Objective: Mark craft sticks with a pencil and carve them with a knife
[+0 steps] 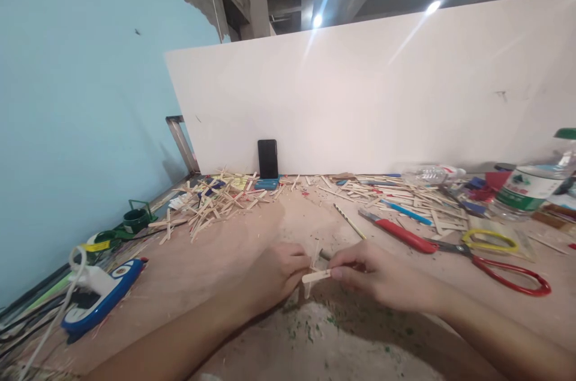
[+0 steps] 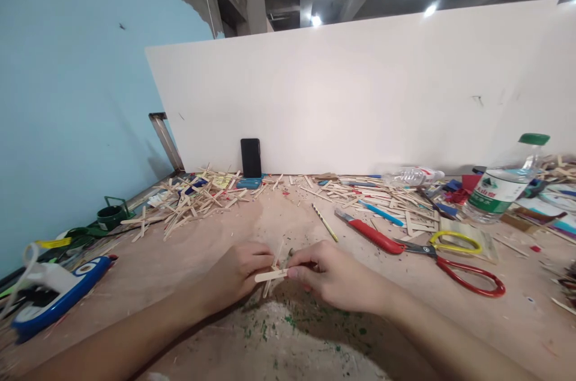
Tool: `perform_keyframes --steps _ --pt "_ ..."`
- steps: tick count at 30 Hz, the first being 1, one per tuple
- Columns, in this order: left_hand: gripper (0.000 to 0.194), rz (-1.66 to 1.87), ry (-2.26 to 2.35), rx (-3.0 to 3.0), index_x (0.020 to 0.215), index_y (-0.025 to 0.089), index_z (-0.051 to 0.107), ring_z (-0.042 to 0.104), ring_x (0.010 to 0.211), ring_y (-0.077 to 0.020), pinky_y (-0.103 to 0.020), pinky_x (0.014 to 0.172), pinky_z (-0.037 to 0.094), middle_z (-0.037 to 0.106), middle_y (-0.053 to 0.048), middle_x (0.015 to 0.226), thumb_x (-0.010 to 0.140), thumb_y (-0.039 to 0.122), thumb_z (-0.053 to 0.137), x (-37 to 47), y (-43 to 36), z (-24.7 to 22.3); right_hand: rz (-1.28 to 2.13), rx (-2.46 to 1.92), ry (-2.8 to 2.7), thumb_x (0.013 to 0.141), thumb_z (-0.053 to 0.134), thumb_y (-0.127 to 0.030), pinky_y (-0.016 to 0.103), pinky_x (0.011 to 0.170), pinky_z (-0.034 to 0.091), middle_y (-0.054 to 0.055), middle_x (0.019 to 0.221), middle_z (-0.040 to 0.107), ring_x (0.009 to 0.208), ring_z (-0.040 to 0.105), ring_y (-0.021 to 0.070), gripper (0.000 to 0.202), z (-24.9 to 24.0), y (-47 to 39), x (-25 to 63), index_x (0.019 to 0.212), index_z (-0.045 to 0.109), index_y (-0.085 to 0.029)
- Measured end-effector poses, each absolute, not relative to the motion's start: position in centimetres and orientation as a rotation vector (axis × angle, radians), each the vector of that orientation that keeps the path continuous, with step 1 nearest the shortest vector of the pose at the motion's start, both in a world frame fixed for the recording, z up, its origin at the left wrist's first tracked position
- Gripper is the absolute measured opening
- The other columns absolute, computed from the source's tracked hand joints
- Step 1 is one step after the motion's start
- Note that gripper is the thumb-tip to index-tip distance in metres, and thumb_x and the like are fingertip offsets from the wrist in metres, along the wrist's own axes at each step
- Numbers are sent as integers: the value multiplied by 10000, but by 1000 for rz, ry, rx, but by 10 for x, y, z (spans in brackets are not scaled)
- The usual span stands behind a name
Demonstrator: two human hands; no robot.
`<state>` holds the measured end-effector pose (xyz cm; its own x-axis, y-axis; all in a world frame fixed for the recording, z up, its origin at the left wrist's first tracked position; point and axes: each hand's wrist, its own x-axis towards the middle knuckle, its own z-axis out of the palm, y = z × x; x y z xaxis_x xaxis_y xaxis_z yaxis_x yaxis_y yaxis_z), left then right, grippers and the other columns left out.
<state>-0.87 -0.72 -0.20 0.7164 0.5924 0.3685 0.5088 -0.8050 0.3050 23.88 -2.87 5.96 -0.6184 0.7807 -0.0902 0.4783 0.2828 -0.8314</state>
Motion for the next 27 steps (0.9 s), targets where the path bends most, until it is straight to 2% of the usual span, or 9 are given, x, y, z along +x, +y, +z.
perform_keyframes --steps 7,15,19,22,27 --pt "271 623 919 2819 753 179 605 564 742 -176 -283 680 368 615 -31 775 1002 145 505 -11 -6 -2 1299 -1097 -2251 980 573 -478 261 551 351 -7 635 530 598 453 128 405 52 -24 237 807 731 -148" --pt "291 627 901 2800 845 175 673 614 780 -161 -264 700 418 664 -35 837 1063 185 481 -13 -4 -3 1325 -1081 -2201 983 578 -484 258 517 339 -14 615 526 557 450 119 409 49 -20 239 848 747 -137" --pt "280 638 869 2796 850 179 685 618 785 -158 -268 715 429 680 -40 865 1062 207 504 -12 -7 -2 1364 -1045 -2200 956 626 -504 254 510 305 -24 601 493 564 403 113 406 50 -21 238 826 763 -145" --pt "285 671 840 2812 872 175 687 604 784 -167 -279 709 416 681 -49 861 1068 209 483 -13 -9 1 1389 -1041 -2152 926 663 -547 254 516 297 -21 618 491 583 388 114 426 51 -19 240 808 747 -147" --pt "316 751 762 2855 838 170 664 580 761 -172 -293 701 395 672 -53 812 1080 206 464 -13 -13 3 1533 -1028 -2084 912 639 -637 254 472 323 -36 562 484 494 433 114 490 48 -21 241 817 711 -162"
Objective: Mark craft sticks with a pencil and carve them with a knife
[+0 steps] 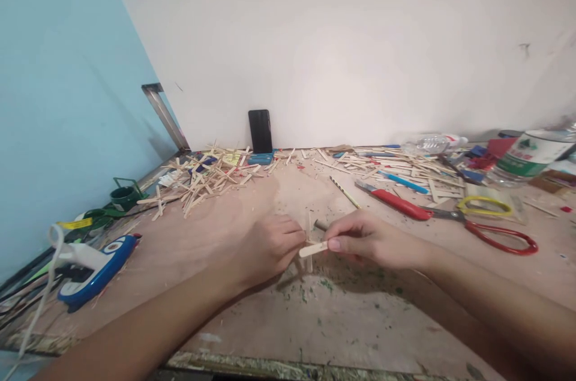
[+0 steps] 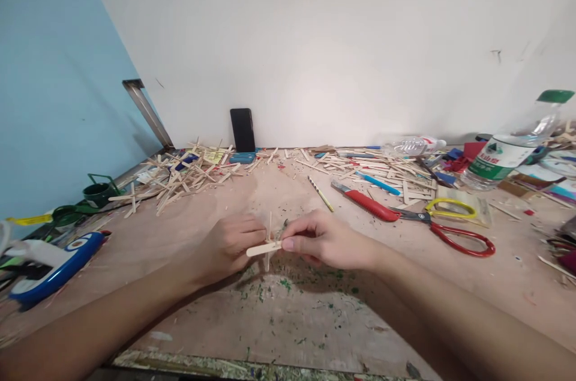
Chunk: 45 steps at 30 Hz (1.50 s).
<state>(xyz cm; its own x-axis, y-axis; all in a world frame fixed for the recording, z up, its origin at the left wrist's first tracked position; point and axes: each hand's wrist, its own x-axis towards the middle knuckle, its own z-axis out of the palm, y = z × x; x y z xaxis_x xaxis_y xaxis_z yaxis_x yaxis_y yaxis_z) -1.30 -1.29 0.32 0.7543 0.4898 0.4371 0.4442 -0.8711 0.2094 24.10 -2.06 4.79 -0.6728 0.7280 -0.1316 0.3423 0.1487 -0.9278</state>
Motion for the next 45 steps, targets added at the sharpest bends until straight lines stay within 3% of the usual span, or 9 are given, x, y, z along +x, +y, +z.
perform_keyframes --steps 5,10,18,23,28,31,36,39,45 --pt "371 858 756 2834 766 173 605 531 691 -151 -281 651 369 621 -29 743 1096 187 437 -9 -17 1 1510 -1001 -2071 917 638 -620 246 471 312 -41 569 473 507 416 108 474 48 -23 239 843 713 -158" --pt "318 898 728 2820 826 169 627 535 709 -155 -278 654 381 628 -30 767 1092 188 454 -8 -18 2 1468 -975 -2128 941 620 -524 258 483 284 -45 552 443 509 377 106 403 53 -26 238 800 718 -159" --pt "351 969 634 2797 861 164 657 550 720 -157 -277 669 410 653 -40 791 1115 287 450 -2 -24 6 1313 -968 -2187 941 615 -356 273 613 337 -4 679 546 654 441 132 278 45 -24 236 795 720 -143" --pt "318 1000 628 2755 909 156 693 589 771 -168 -275 711 428 683 -52 835 1108 299 491 1 -24 6 1395 -931 -2139 933 636 -396 260 604 348 -12 680 539 641 441 121 300 39 -20 237 795 713 -141" --pt "245 992 701 2671 938 163 713 639 780 -144 -238 728 449 733 -35 876 1086 261 543 -2 -18 5 1526 -971 -2032 913 666 -530 249 491 327 -37 563 491 492 424 103 397 46 -23 240 803 704 -151" --pt "297 978 789 2619 882 175 718 617 683 -127 -224 659 423 707 -5 768 1089 256 521 -3 -16 3 1520 -1046 -1911 875 697 -597 250 503 395 -14 571 558 511 501 125 446 46 -21 239 856 721 -152" --pt "370 1017 1020 2519 720 166 670 494 541 -102 -232 575 330 616 14 618 1058 247 541 -2 -19 5 1344 -1231 -1610 907 636 -549 247 567 498 62 902 697 668 628 142 426 38 -11 235 1087 678 -165" --pt "412 1008 1128 2484 627 160 608 453 534 -100 -252 581 291 558 11 575 1024 261 558 -3 -21 7 1353 -1249 -1560 901 613 -586 259 553 514 74 941 702 647 650 143 423 39 -10 233 936 664 -168" --pt "487 899 1185 2389 564 162 499 379 507 -82 -241 546 253 398 50 525 1019 331 542 -2 -20 5 1471 -1203 -1669 808 745 -536 244 502 474 25 717 680 555 606 136 372 48 -26 225 789 701 -167"
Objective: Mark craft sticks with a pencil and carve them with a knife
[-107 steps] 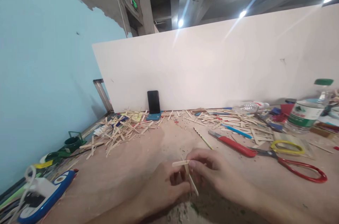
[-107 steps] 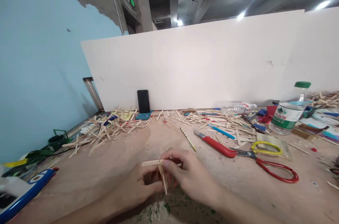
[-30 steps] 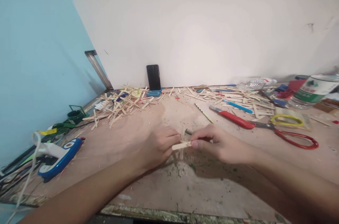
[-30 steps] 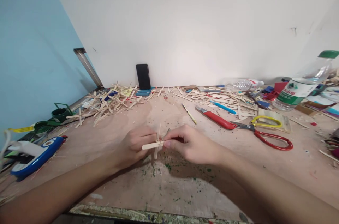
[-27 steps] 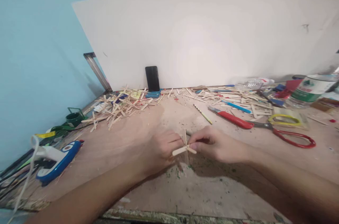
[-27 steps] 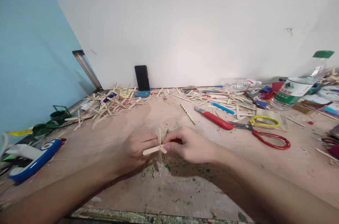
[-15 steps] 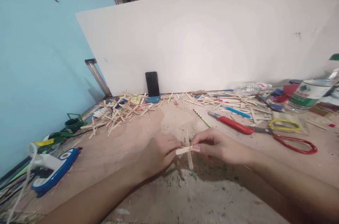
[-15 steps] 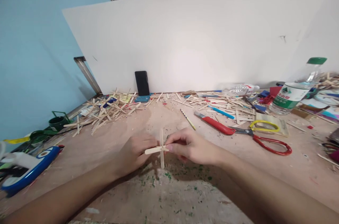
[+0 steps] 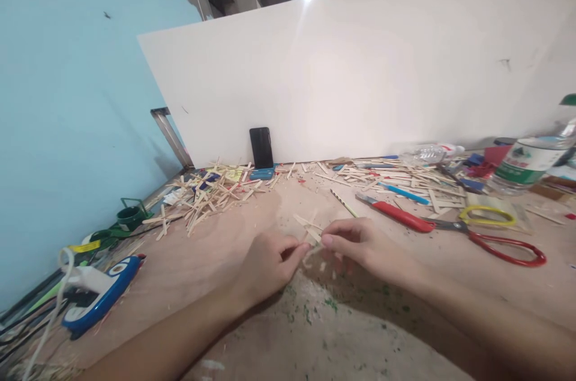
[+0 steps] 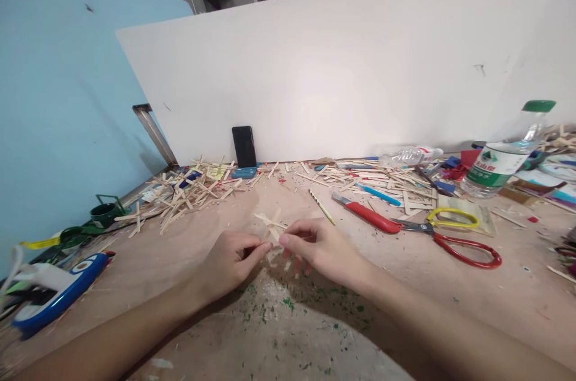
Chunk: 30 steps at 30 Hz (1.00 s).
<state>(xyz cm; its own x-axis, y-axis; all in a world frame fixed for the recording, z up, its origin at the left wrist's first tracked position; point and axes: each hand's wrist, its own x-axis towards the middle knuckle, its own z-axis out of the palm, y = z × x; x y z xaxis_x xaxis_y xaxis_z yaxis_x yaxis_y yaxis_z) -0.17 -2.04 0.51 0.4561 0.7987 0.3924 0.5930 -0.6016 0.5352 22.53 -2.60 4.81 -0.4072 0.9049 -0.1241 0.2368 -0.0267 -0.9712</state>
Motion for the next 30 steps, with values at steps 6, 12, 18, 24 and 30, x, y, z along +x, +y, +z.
perform_keyframes --steps 6,12,18,24,30 --pt "478 842 1147 2370 574 167 479 381 496 -78 -235 521 250 391 59 520 1017 335 539 3 -23 2 1507 -1193 -1708 835 692 -518 233 500 466 26 693 688 549 604 128 366 46 -28 224 760 712 -160" --pt "434 837 1130 2444 622 170 587 440 529 -88 -262 566 277 530 32 571 1025 320 526 2 -27 2 1574 -1209 -1662 732 773 -570 258 506 500 30 684 709 516 621 142 432 41 -27 221 838 717 -154" --pt "470 855 1130 2496 593 168 535 403 511 -89 -279 554 259 497 33 541 1035 330 531 1 -28 0 1501 -1250 -1663 789 724 -486 223 450 411 -28 539 594 462 530 111 316 40 -33 218 780 674 -174" --pt "460 875 1103 2537 583 173 507 401 507 -93 -289 556 253 493 30 532 1026 293 539 2 -30 1 1450 -1260 -1716 835 676 -419 232 455 391 -32 547 564 461 497 106 258 41 -36 219 749 683 -176" --pt "439 887 1077 2545 590 173 497 406 511 -94 -287 559 253 494 28 536 1016 271 539 2 -30 4 1378 -1266 -1752 844 657 -394 240 453 346 -22 562 565 463 457 103 242 45 -34 220 764 717 -173"
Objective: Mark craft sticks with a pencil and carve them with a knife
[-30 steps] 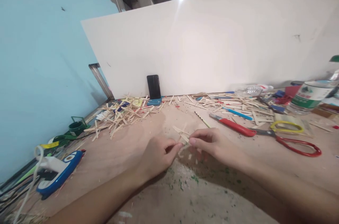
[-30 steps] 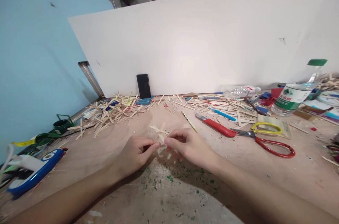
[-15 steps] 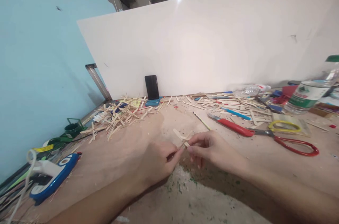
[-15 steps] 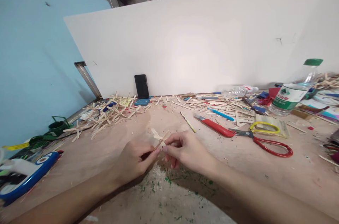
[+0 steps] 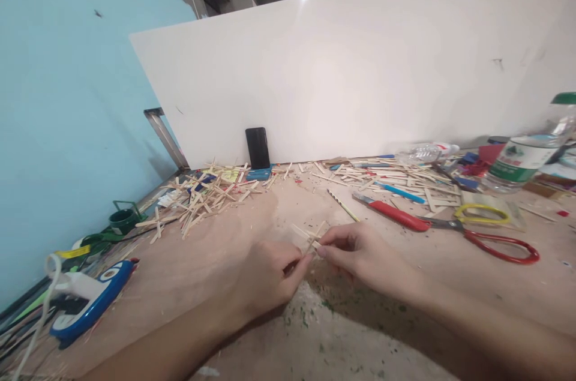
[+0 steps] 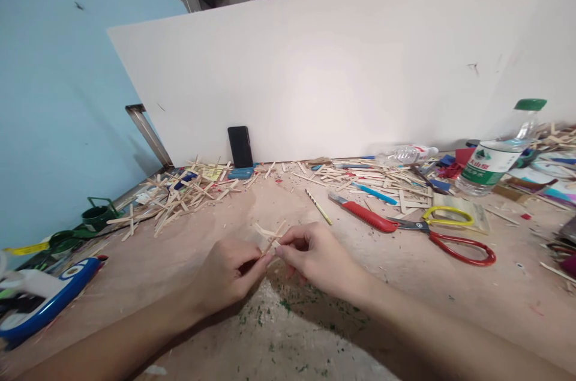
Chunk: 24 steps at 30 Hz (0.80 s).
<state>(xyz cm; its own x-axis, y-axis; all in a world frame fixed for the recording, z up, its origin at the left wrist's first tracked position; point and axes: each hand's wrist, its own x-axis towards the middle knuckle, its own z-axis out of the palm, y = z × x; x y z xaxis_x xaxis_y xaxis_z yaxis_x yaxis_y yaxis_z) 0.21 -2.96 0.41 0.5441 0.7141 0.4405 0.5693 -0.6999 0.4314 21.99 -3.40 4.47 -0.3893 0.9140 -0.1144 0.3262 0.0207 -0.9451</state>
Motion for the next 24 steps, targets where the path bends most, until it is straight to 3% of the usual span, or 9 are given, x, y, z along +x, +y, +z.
perform_keyframes --steps 15,24 --pt "486 779 1029 2509 595 180 481 431 512 -94 -278 544 274 478 34 560 1040 366 541 2 -30 4 1310 -1263 -1790 887 638 -416 244 454 321 -25 552 527 478 444 110 273 42 -31 222 740 688 -191" --pt "440 830 1034 2498 620 184 526 468 524 -107 -285 576 288 536 13 559 1047 281 481 3 -30 5 1284 -1226 -1854 900 642 -379 244 491 356 -7 619 590 525 467 112 255 37 -35 220 805 740 -163"
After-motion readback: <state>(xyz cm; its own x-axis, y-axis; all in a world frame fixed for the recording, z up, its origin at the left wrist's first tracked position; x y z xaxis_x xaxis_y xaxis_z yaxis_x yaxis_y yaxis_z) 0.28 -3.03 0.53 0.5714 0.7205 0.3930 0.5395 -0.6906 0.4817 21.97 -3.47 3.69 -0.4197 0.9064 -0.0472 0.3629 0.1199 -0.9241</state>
